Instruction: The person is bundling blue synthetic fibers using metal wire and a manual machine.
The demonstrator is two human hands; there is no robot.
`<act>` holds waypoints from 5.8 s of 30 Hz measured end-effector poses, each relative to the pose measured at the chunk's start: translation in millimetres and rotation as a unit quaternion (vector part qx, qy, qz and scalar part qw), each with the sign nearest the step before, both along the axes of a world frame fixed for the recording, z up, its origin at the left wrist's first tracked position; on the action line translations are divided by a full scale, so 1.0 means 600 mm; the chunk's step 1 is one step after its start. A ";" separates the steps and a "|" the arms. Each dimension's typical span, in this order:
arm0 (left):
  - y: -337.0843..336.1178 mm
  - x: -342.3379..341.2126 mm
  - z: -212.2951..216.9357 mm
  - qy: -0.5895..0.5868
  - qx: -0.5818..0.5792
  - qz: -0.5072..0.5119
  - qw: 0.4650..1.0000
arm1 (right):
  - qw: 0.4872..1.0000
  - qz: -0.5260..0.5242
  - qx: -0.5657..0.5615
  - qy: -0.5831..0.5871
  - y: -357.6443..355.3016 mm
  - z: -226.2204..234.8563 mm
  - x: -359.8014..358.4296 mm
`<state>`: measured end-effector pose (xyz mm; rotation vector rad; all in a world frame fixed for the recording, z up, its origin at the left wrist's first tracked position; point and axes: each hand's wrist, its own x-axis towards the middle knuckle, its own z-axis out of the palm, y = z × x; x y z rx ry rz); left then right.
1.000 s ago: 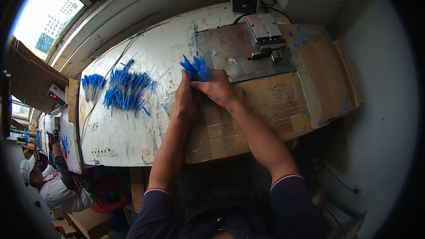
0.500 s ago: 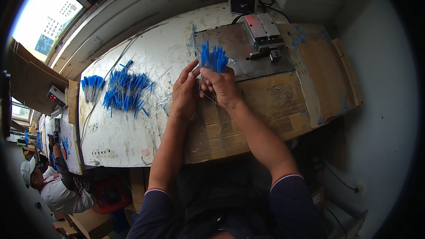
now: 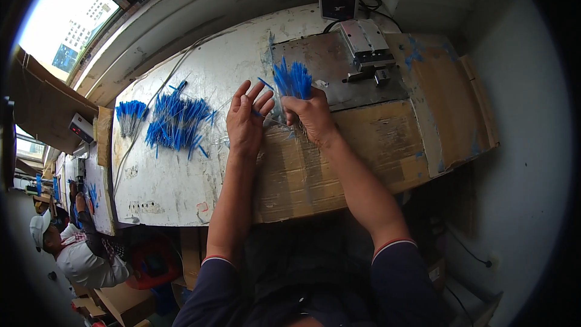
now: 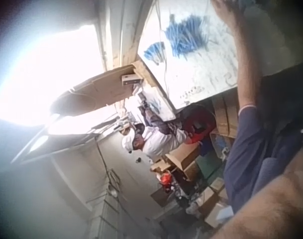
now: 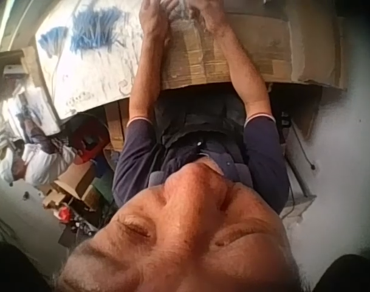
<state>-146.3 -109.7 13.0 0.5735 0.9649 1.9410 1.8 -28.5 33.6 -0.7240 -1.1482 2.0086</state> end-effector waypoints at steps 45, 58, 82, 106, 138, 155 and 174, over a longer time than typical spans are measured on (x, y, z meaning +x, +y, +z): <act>-0.006 0.013 0.019 0.011 -0.092 -0.036 0.995 | 0.999 0.037 -0.006 -0.037 0.003 0.012 0.011; -0.007 -0.017 -0.008 -0.025 -0.089 -0.061 0.994 | 0.995 0.085 -0.038 -0.044 -0.004 0.017 0.011; -0.013 0.020 0.030 0.193 -0.046 0.069 0.978 | 0.979 0.192 -0.067 -0.002 -0.004 0.004 0.009; -0.061 0.095 0.184 0.663 -0.039 -0.031 0.747 | 0.959 0.049 0.277 -0.039 -0.046 -0.032 -0.007; -0.038 0.028 0.224 0.611 -0.119 -0.056 0.780 | 0.961 0.227 0.156 0.014 -0.039 -0.019 0.008; -0.068 0.092 0.133 0.777 -0.037 0.156 0.608 | 0.915 0.054 0.395 0.059 -0.050 -0.090 -0.044; -0.204 -0.105 0.009 0.721 -0.335 0.271 0.542 | 0.963 0.079 0.248 -0.076 -0.069 -0.035 -0.012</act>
